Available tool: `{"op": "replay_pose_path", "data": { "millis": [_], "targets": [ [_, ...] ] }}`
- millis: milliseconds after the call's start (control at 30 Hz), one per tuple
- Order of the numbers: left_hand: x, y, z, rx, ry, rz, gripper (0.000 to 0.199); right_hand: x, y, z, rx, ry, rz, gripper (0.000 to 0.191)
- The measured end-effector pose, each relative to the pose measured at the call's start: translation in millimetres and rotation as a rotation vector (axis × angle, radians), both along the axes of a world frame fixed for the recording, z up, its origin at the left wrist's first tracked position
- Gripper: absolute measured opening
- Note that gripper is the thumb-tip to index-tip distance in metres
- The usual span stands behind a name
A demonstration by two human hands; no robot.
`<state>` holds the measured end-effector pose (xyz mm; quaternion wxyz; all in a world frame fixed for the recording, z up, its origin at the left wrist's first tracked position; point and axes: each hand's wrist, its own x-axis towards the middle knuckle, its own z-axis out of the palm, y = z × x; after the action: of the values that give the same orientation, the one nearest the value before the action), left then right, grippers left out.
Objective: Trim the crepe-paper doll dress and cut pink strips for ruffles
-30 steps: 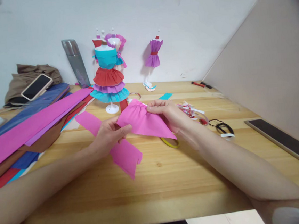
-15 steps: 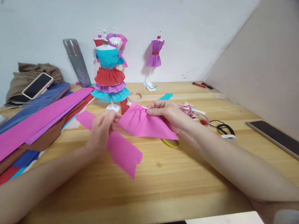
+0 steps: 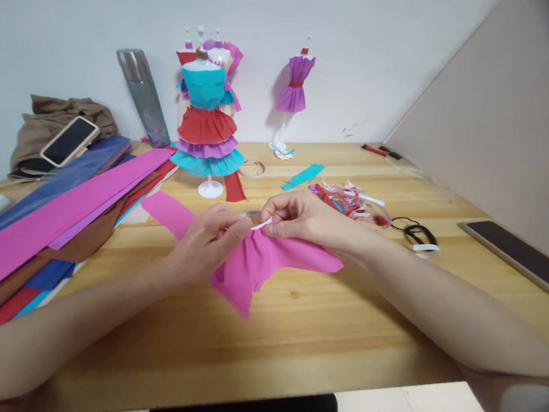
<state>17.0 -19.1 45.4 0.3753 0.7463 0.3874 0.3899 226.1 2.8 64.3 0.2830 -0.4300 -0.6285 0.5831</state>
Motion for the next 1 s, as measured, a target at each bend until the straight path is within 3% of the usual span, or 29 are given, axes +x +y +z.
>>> {"op": "replay_pose_path", "data": {
  "millis": [100,233,367,733,833,1000],
  "targets": [
    [1.1,-0.4,-3.1,0.022,0.045,-0.052,0.046,-0.3,-1.1,-0.4,-0.017,0.016,-0.009,0.026],
    [2.2,-0.2,-5.7,-0.119,0.003,-0.09,0.047,0.0,-2.3,0.4,-0.033,0.033,0.0,0.026],
    [2.8,1.0,-4.6,-0.231,-0.058,-0.056,0.048,1.8,-3.1,2.0,-0.067,0.055,0.046,0.026],
    [-0.5,4.4,-6.9,-0.338,-0.151,-0.033,0.049,6.9,0.5,10.8,-0.122,0.05,0.104,0.027],
    [-1.2,3.2,-6.1,-0.232,-0.063,-0.031,0.048,3.5,-1.8,7.9,0.002,-0.021,0.073,0.02],
    [-2.1,0.3,-0.5,0.1,0.133,0.002,0.038,-0.8,-7.2,3.0,0.24,-0.136,0.039,0.016]
  ]
}}
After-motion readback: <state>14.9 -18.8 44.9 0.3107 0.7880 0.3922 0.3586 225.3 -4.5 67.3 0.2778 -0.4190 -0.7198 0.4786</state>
